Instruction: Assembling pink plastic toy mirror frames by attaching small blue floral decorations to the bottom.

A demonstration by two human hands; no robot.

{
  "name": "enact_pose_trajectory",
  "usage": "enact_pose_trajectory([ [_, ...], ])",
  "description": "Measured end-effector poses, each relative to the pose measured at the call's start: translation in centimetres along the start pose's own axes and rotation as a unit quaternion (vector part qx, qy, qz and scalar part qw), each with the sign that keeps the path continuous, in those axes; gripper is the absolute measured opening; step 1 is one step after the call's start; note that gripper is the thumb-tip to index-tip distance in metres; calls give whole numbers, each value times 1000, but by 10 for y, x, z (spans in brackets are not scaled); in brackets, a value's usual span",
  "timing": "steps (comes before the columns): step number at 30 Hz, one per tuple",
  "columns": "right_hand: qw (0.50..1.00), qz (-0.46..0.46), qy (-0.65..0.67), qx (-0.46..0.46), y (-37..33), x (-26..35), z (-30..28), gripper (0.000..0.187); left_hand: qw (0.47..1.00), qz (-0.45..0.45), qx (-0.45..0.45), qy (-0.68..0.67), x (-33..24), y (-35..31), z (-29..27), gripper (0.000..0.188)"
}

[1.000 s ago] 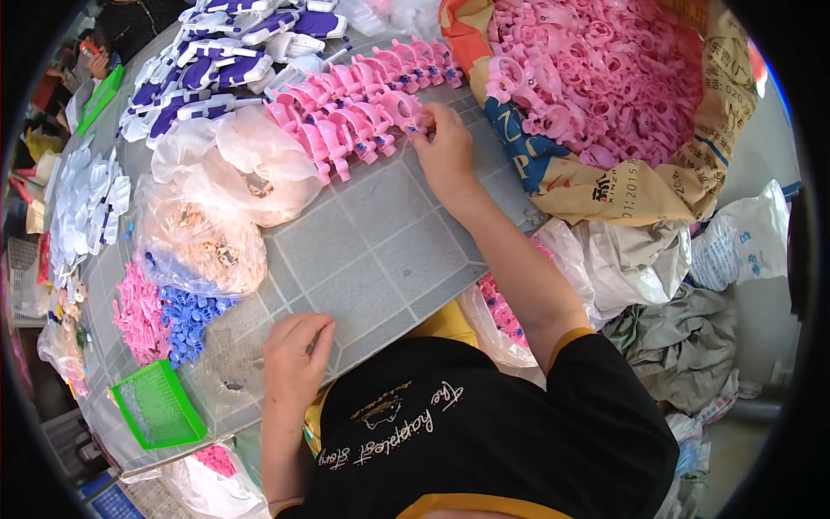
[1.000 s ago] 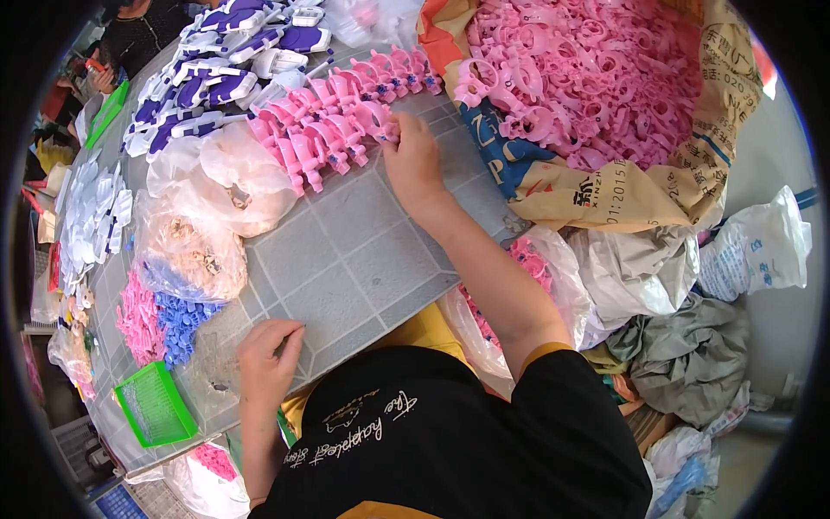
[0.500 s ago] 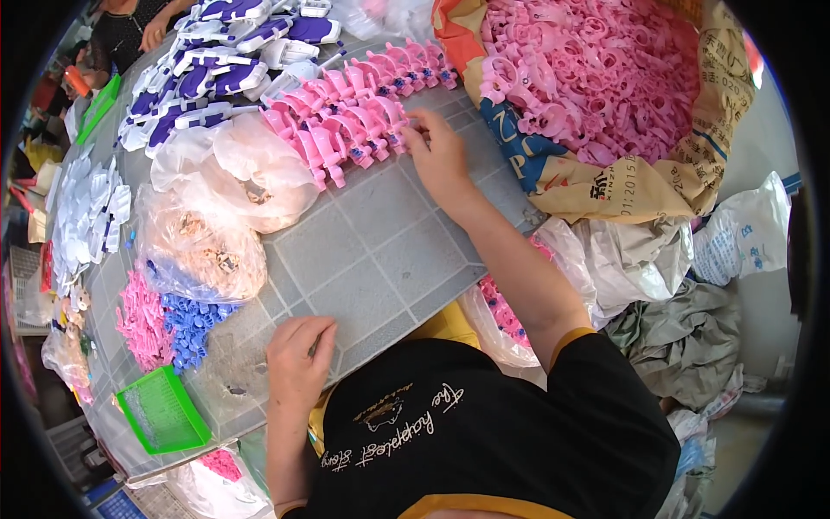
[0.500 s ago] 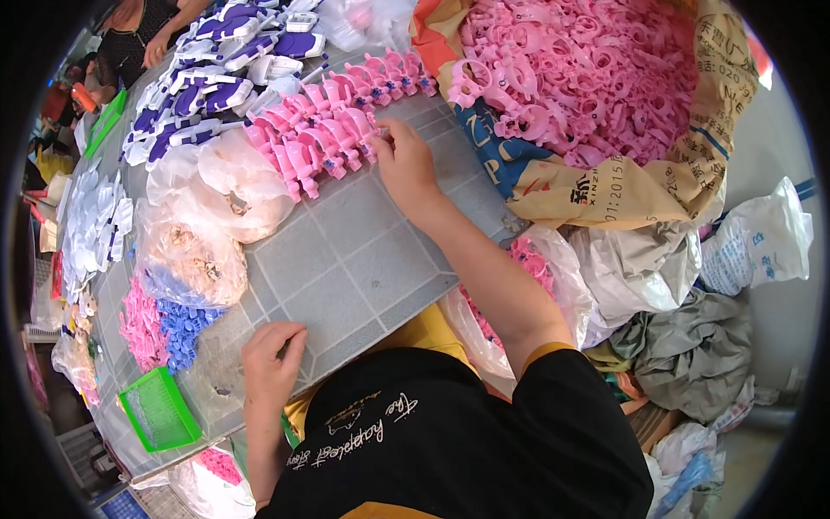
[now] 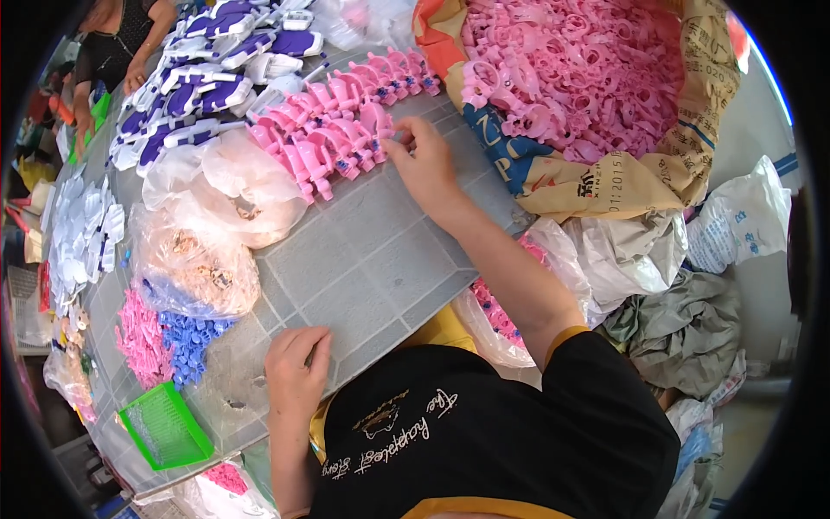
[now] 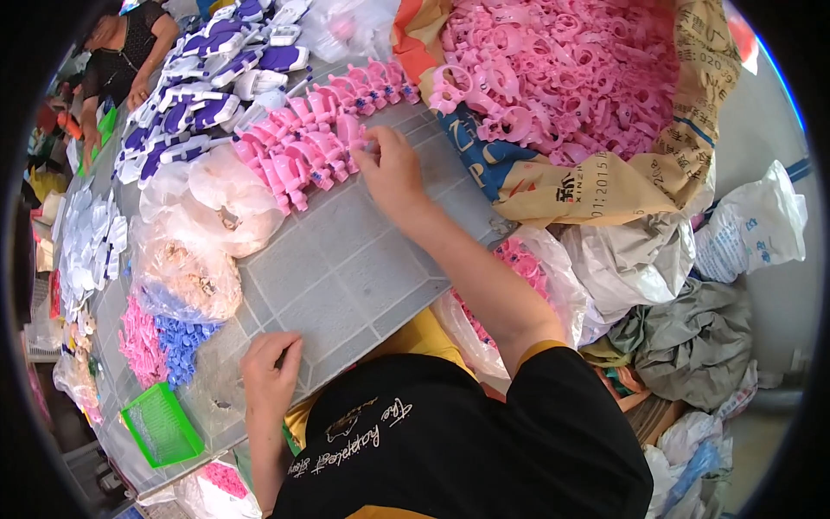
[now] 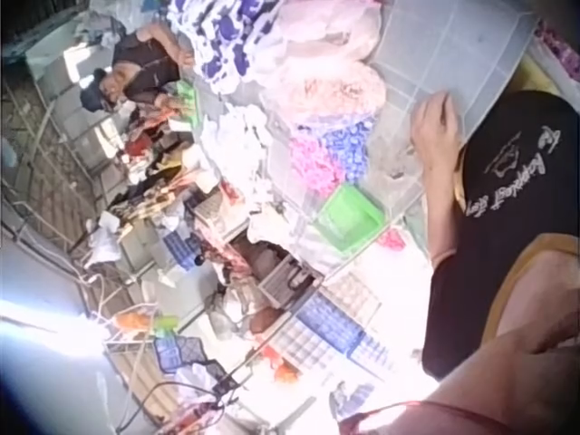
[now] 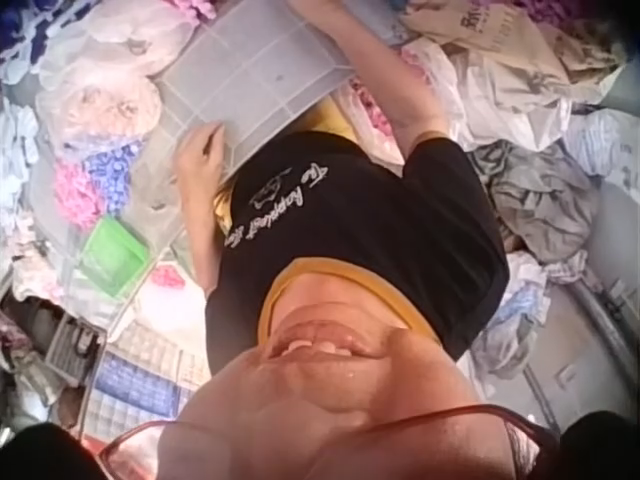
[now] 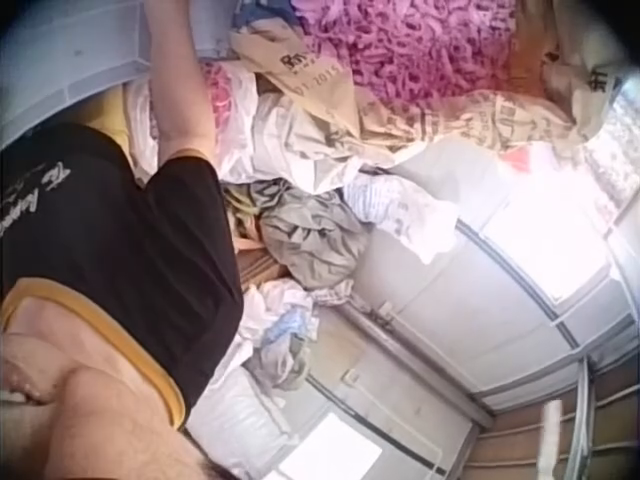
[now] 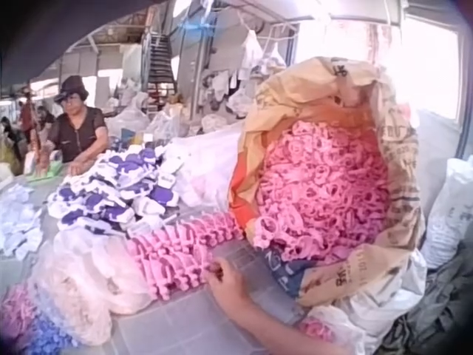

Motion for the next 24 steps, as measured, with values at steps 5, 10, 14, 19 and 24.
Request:
enact_pose_trajectory([
  [5, 997, -40, -46, -44, 7, 24, -39, 37, 999, -31, -12, 3, 3, -9, -3, 8],
  [10, 907, -49, -358, -217, 48, 42, -102, 49, 999, -34, -10, 11, 6, -15, -8, 9],
  [14, 937, 21, -346, -29, 63, 18, -97, 58, 998, -35, 20, 49, 17, -18, -6, 8],
  [19, 905, -57, -408, -108, 76, -26, -132, 44, 999, -6, -33, 26, 17, -15, -23, 12],
  [24, 950, 93, 291, -54, 25, 26, -104, 41, 940, -44, -291, 171, 40, -25, -86, 18],
])
Point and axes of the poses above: each hand's wrist, its own y-axis towards the middle knuckle, its own z-axis out of the palm, x = y × z, the point moved 4 cm from there along y, towards the middle knuckle, and after that the axes turned 15 degrees about -y, right-handed, at the moved point
